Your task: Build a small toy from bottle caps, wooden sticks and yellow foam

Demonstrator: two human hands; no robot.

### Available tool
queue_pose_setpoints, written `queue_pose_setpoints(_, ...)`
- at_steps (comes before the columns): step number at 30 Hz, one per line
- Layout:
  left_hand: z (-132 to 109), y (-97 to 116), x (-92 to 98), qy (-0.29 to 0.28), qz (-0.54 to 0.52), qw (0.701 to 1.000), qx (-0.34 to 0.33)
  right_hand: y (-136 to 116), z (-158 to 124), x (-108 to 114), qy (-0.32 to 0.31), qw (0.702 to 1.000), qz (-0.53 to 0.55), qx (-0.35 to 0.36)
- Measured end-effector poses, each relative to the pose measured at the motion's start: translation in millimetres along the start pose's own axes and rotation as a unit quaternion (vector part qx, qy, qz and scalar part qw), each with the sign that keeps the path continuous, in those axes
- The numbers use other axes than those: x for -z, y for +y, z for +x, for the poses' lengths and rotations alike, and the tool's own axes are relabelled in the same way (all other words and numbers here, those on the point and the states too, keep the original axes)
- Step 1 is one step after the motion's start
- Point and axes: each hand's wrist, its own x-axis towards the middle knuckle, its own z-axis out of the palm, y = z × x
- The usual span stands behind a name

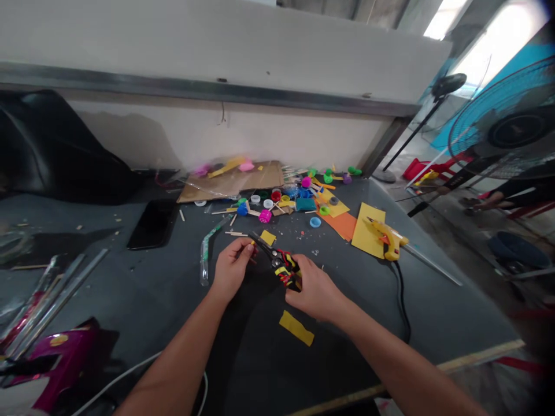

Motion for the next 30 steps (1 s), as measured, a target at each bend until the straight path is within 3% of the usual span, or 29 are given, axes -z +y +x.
queue_pose_setpoints(16, 0.6, 1.8, -1.2, -0.011, 0.008, 1.000, 0.000, 1.7, -1.3, -9.5, 0.029, 0.999, -0.005, 0.045)
queue_pose_setpoints(30, -0.7, 4.9, -1.0, -0.025, 0.008, 0.999, 0.020, 0.1, -1.3, -5.8, -0.010, 0.999, 0.020, 0.041)
